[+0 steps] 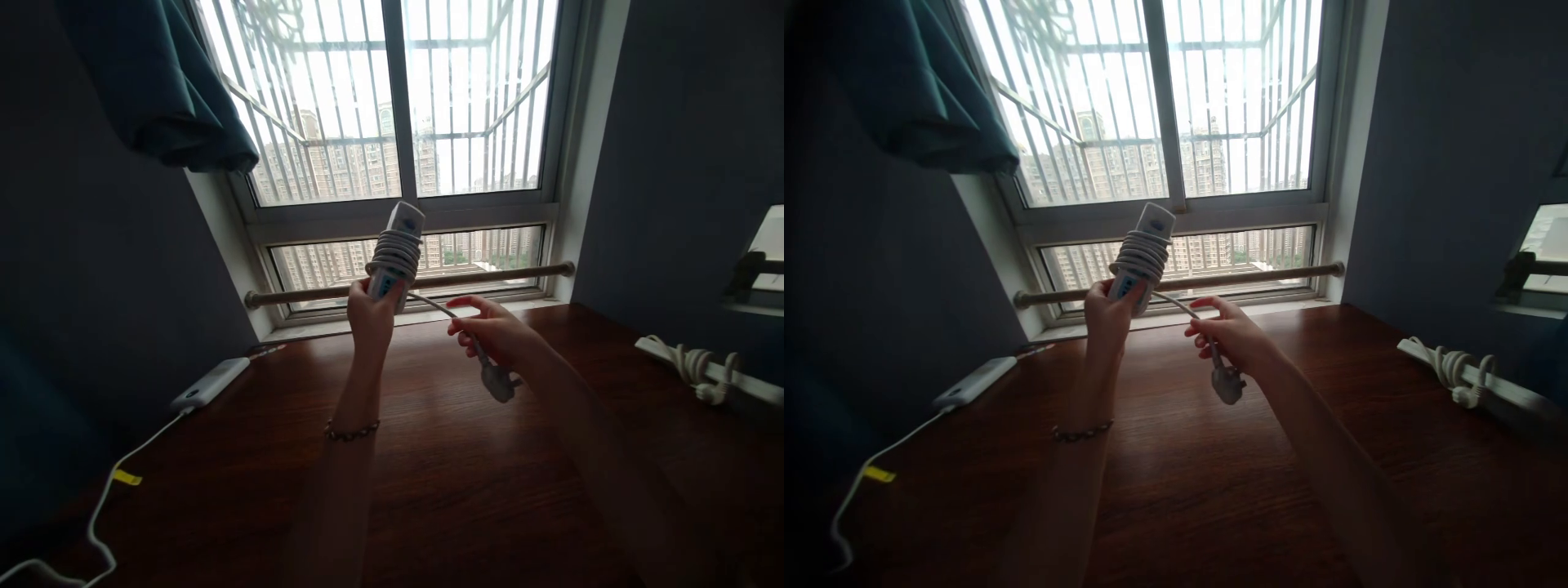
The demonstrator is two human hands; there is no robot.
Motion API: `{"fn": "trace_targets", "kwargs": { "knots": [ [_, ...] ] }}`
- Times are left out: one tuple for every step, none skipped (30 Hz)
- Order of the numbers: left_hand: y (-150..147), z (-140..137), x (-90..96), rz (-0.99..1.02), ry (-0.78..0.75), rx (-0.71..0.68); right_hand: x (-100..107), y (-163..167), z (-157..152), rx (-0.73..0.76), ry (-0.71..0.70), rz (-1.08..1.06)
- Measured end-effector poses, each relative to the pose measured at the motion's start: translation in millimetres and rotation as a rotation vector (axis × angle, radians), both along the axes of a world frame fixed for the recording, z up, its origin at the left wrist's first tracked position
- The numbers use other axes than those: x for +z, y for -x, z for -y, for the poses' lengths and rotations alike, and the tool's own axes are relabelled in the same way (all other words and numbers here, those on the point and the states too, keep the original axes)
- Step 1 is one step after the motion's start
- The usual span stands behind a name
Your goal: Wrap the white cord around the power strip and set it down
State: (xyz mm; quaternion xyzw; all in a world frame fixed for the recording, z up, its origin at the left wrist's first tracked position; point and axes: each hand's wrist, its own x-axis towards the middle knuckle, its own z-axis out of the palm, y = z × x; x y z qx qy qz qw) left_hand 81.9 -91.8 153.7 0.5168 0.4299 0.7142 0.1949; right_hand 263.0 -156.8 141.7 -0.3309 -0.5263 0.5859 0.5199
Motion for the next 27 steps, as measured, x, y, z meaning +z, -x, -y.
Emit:
{"fn": "trace_targets", "kwargs": {
  "knots": [
    [4.0,-4.7,-2.7,-0.019,0.015,0.056,2.5,0.9,3.9,0.045,0.020,-0.003],
    [7.4,-8.7,-5.1,-0.037,0.028,0.087,4.9,1.4,7.3,0.077,0.037,-0.017],
    [10.0,-12.1,-7.0,-0.060,0.047,0.104,7.2,1.3,10.3,0.094,0.046,-0.034],
    [11.9,-14.8,-8.4,-0.079,0.069,0.102,9.4,0.3,12.8,0.099,0.047,-0.047],
    [12.9,-16.9,-9.4,-0.095,0.094,0.082,11.5,-1.8,15.0,0.096,0.037,-0.059],
    [13.1,-18.6,-10.0,-0.109,0.120,0.047,13.5,-5.0,16.8,0.091,0.020,-0.068],
    [12.7,-20.0,-10.5,-0.121,0.147,0.003,15.5,-9.3,18.3,0.088,0.001,-0.076],
    [11.7,-21.1,-11.0,-0.134,0.172,-0.041,17.4,-14.2,19.6,0.082,-0.018,-0.086],
    [10.2,-22.1,-11.6,-0.148,0.193,-0.078,19.1,-19.3,20.5,0.074,-0.036,-0.098],
    [8.4,-22.9,-12.4,-0.163,0.210,-0.101,20.5,-24.0,21.2,0.075,-0.055,-0.104],
    [6.3,-23.5,-13.5,-0.180,0.220,-0.106,21.4,-27.5,21.5,0.088,-0.075,-0.102],
    [4.1,-23.9,-14.6,-0.199,0.226,-0.094,21.7,-29.5,21.4,0.111,-0.097,-0.096],
    [1.9,-24.0,-15.8,-0.223,0.228,-0.069,21.4,-29.8,21.0,0.132,-0.123,-0.091],
    [-0.3,-23.6,-16.8,-0.252,0.229,-0.035,20.5,-28.5,20.3,0.145,-0.151,-0.090],
    [-2.2,-22.7,-17.5,-0.289,0.231,0.002,19.2,-25.9,19.3,0.145,-0.175,-0.088],
    [-3.9,-21.2,-17.9,-0.333,0.231,0.039,17.6,-22.6,18.1,0.127,-0.194,-0.087],
    [-5.2,-19.2,-17.9,-0.386,0.230,0.067,16.2,-19.1,17.0,0.095,-0.209,-0.083],
    [-6.3,-16.6,-17.7,-0.445,0.225,0.080,14.9,-16.1,16.1,0.053,-0.219,-0.071],
    [-7.1,-13.6,-17.3,-0.511,0.217,0.076,14.1,-13.9,15.5,0.007,-0.226,-0.049],
    [-7.9,-10.4,-17.1,-0.581,0.206,0.054,13.7,-12.7,15.1,-0.041,-0.235,-0.016],
    [-8.7,-7.1,-17.1,-0.653,0.194,0.015,13.6,-12.3,14.9,-0.089,-0.248,0.028],
    [-9.8,-3.8,-17.5,-0.726,0.182,-0.036,13.8,-12.6,14.8,-0.130,-0.265,0.083],
    [-11.3,-0.7,-18.2,-0.796,0.172,-0.094,14.0,-13.4,14.6,-0.161,-0.284,0.144],
    [-13.3,2.3,-19.4,-0.864,0.163,-0.157,14.0,-14.3,14.0,-0.181,-0.306,0.204],
    [-15.7,5.1,-20.7,-0.931,0.155,-0.225,13.8,-15.3,12.9,-0.185,-0.328,0.256],
    [-18.5,7.7,-22.2,-0.995,0.148,-0.300,13.2,-16.4,11.3,-0.181,-0.347,0.295],
    [-21.4,10.2,-23.6,-1.055,0.142,-0.378,12.1,-17.7,9.0,-0.170,-0.359,0.321]
  ]
}}
